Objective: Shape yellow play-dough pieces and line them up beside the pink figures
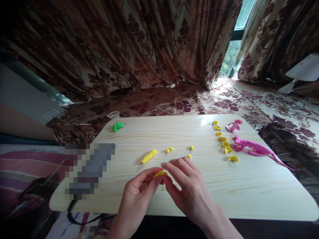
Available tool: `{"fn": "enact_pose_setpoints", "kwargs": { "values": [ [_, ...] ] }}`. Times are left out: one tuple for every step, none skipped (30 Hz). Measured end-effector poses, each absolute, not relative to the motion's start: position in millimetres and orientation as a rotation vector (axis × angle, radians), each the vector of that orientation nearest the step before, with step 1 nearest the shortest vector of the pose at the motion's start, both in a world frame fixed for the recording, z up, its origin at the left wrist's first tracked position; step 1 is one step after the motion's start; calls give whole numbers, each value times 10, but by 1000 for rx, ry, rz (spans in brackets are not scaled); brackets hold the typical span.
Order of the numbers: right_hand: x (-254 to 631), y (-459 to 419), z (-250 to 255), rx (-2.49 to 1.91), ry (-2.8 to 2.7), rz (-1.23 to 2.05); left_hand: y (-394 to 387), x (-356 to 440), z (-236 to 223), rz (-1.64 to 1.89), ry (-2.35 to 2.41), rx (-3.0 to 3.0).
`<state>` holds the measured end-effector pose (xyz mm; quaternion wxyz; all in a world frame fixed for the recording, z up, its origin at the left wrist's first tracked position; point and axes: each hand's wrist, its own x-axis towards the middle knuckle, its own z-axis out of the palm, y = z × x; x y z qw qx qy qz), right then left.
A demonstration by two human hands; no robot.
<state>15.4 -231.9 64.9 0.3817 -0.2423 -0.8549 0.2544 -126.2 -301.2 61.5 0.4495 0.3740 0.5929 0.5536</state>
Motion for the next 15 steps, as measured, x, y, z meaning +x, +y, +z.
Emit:
{"fn": "enact_pose_setpoints", "kwargs": {
  "values": [
    [155,-2310,665,-621,-2199,671,-3012,-1264,608,1375,1462,959],
    [155,-2304,680,-619,-2224,693,-3011,-1267,600,1380,1451,997],
    [154,-2301,692,-612,-2243,712,-3010,-1271,593,1385,1436,1023],
    [150,-2303,699,-603,-2253,732,-3007,-1275,584,1389,1416,1027],
    [144,-2309,700,-599,-2243,752,-3004,-1280,573,1393,1394,1003],
    [135,-2320,693,-607,-2211,772,-3000,-1283,562,1400,1376,955],
    [125,-2332,682,-634,-2164,795,-2996,-1284,551,1407,1366,895],
    [113,-2347,665,-672,-2113,826,-2994,-1281,542,1411,1361,843],
    [101,-2362,646,-712,-2067,867,-2995,-1274,537,1414,1362,810],
    [87,-2375,625,-745,-2027,915,-2999,-1265,536,1413,1365,798],
    [74,-2387,603,-764,-1998,963,-3008,-1257,541,1405,1367,808],
    [61,-2397,582,-765,-1983,1004,-3021,-1255,550,1389,1368,836],
    [52,-2404,561,-757,-1972,1030,-3039,-1268,562,1368,1377,880],
    [46,-2408,541,-753,-1957,1032,-3061,-1303,572,1348,1406,938],
    [44,-2410,521,-759,-1941,1013,-3088,-1368,578,1334,1463,1013]
  ]
}}
